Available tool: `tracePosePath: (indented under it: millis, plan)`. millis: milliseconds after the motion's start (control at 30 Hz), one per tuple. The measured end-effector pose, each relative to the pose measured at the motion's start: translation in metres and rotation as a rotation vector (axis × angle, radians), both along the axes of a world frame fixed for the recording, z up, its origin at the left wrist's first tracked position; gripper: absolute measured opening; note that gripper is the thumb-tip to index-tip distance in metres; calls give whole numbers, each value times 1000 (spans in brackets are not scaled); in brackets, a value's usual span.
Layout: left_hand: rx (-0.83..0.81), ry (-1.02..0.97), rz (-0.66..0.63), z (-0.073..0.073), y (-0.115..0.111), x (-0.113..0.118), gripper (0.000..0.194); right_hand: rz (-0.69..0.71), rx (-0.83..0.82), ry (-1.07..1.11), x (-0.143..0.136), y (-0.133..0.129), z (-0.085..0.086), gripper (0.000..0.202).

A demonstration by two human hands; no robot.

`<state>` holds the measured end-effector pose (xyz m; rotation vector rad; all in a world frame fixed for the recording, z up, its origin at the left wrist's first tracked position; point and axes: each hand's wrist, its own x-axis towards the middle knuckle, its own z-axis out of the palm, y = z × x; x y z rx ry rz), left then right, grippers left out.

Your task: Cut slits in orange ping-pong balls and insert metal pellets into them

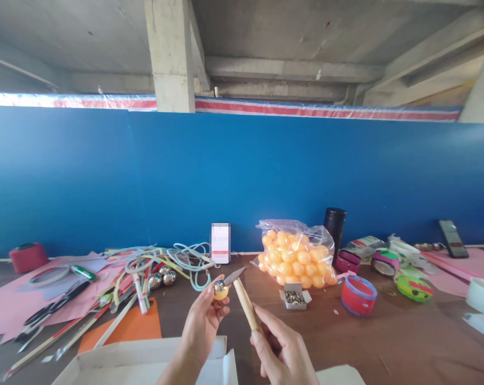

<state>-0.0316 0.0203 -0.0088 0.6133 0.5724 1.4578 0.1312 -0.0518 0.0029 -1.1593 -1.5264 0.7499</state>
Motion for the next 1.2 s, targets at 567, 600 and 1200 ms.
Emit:
tracePosePath:
  millis: [567, 600, 1200]
  plan:
    - [-53, -7, 46, 3, 0, 3, 36, -13, -120, 46, 6, 10, -1, 47]
    - [-55, 2, 53, 4, 0, 3, 36, -2, -156, 39, 8, 12, -2, 45]
    - [-66, 39, 76, 1, 0, 2, 38, 37, -515, 56, 5, 23, -24, 26]
